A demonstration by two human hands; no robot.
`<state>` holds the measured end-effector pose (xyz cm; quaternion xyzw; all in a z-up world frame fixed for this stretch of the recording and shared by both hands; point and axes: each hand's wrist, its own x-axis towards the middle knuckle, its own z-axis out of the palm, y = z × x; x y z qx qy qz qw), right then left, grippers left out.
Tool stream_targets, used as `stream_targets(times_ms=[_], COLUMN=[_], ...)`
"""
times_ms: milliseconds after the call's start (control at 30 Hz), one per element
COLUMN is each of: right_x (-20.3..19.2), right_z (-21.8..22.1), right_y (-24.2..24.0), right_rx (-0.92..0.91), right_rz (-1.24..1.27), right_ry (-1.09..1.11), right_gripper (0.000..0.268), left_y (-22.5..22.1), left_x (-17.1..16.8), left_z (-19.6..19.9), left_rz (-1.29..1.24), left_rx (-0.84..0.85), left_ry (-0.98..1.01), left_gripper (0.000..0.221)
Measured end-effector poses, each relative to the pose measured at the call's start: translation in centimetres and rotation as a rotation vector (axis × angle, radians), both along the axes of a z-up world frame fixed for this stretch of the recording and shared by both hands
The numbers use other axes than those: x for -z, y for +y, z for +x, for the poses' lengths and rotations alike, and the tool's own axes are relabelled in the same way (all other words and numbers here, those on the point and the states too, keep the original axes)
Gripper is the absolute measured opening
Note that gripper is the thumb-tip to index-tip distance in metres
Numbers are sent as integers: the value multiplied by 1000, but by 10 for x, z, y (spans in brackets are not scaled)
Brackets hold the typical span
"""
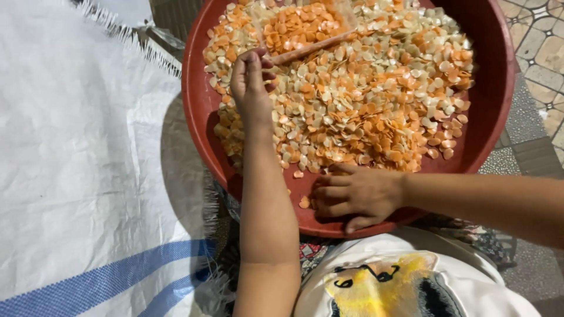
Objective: Manually sorting orange crackers from a mixture of white and orange crackers in a large basin and placing them into a smaller container.
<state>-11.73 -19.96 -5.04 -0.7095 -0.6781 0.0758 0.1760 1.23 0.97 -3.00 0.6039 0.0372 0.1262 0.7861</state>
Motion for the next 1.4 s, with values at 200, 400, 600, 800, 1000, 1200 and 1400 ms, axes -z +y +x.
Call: stream_targets(times_ms=[200, 400, 600, 800, 1000, 1200, 1400], right_x=[51, 71, 60, -19, -43, -19, 14], right_z=[-5, 6, 43, 110, 153, 147, 153], right_y=[-17, 7, 16, 18, -10, -13, -11], right_rx=[44, 97, 275, 708, 930, 740, 708], right_rz=[186, 446, 382, 613, 1008, 894, 635], right_ry=[-257, -444, -393, 419, 659, 241, -190], right_gripper=[32, 28, 26, 13, 15, 6, 10], left_y=[-9, -9, -13, -25, -82, -107, -97], left_x=[18, 25, 8, 31, -54, 39, 22], left_z=[5, 7, 2, 4, -16, 2, -1], left_rz=[34, 78, -134, -495, -736, -1112, -1224], left_rx=[-109, -34, 60, 311, 317, 642, 646], left_ry=[17, -2, -36, 40, 85, 549, 577], left_gripper=[23, 23, 26, 38, 24, 32, 27])
